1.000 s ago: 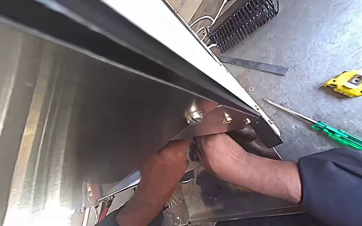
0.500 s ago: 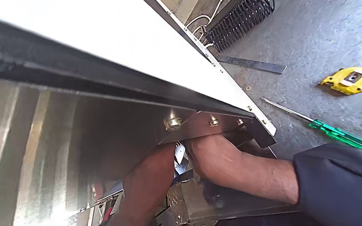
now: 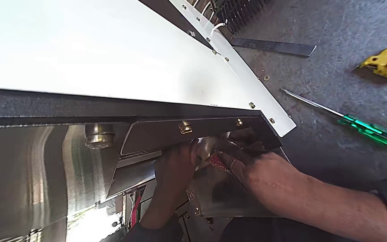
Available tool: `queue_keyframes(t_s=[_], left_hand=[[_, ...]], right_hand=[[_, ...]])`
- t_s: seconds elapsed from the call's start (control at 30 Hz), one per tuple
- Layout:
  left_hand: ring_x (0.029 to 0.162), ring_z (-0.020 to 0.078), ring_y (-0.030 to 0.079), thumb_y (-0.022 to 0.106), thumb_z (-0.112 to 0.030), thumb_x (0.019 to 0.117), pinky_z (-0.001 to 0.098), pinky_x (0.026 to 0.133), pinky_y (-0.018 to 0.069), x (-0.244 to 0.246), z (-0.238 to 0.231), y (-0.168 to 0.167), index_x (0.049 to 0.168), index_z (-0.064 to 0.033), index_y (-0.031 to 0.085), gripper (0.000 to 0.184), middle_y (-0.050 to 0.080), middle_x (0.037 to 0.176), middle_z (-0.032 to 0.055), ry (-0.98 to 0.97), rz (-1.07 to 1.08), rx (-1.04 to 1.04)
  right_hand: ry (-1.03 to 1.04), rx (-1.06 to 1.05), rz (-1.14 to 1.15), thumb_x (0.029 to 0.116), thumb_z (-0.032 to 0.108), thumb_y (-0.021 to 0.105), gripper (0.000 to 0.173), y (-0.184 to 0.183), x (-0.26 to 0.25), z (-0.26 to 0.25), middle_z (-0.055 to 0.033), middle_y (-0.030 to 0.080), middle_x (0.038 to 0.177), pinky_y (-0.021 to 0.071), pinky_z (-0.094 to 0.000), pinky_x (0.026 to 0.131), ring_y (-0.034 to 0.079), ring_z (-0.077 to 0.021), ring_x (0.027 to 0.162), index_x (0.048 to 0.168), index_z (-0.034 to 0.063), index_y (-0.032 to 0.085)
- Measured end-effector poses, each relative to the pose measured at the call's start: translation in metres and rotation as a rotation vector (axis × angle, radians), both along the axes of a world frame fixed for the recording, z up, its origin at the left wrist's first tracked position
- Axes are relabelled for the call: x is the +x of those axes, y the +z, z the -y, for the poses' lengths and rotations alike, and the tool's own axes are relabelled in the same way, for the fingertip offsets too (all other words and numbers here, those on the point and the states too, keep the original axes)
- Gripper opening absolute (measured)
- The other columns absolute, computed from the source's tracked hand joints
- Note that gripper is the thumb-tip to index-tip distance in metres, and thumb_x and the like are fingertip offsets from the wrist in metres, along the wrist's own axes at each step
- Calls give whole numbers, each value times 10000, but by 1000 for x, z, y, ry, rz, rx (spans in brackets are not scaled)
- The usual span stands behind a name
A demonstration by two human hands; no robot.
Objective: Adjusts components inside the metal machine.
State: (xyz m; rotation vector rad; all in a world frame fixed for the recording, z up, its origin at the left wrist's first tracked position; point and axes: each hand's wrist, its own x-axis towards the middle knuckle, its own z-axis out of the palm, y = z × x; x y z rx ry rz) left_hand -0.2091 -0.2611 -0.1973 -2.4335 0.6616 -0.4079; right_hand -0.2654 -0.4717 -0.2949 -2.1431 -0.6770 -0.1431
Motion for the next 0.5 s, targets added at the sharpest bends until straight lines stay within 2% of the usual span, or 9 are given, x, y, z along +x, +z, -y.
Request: queue_keyframes(t_s=[0.13,0.23,0.3,0.33,0.37,0.4,0.47,0.5], left_hand=[[492,319,626,568,-317,1015,438,400,438,2,5,2,1099,-32,730,339,612,606,126,17,-1,45],[503,326,632,568,-302,1013,441,401,437,2,5,5,1127,-79,748,308,629,633,129,54,0,88],[523,319,642,561,-292,1016,431,408,442,-2,5,7,1092,-81,746,291,642,662,124,43,-2,71],[540,304,651,561,-282,1018,423,417,450,-5,7,9,1092,-77,749,288,662,690,118,25,-3,30],[556,279,659,563,-276,1017,410,431,458,-9,9,10,1102,-69,749,291,684,716,109,8,1,-31],[560,252,654,573,-272,1018,391,449,461,-12,9,10,1127,-54,749,300,694,723,102,-7,7,-110],[536,195,612,592,-260,1021,339,468,459,-19,6,12,1157,-16,734,313,670,695,84,-34,3,-241],[532,179,597,606,-249,1019,319,475,458,-20,4,11,1173,-3,720,312,659,686,80,-55,4,-287]], right_hand=[[14,28,-11,962,199,545,393,-1,0,1,-81,691,795,541,-420,504,693,-274,650,1325,94,655],[-7,-2,-50,957,193,551,416,3,3,-1,-74,664,732,535,-422,501,681,-278,619,1349,88,641],[-6,-46,-156,963,162,540,469,15,12,-1,-103,660,736,533,-452,498,677,-311,605,1423,78,581],[31,-84,-255,998,138,505,489,28,20,2,-144,684,838,554,-484,533,699,-344,665,1483,69,511],[90,-113,-364,1043,113,455,481,43,29,5,-202,692,1007,576,-522,613,717,-390,784,1519,50,442],[119,-122,-401,1065,96,425,420,53,38,4,-240,678,1116,584,-525,683,717,-416,881,1476,15,457],[118,-127,-336,1053,69,431,270,58,48,-6,-234,672,1009,569,-486,721,713,-408,896,1270,-36,553],[101,-141,-286,1042,58,439,246,55,52,-13,-224,674,953,565,-478,708,716,-400,872,1217,-45,578]])
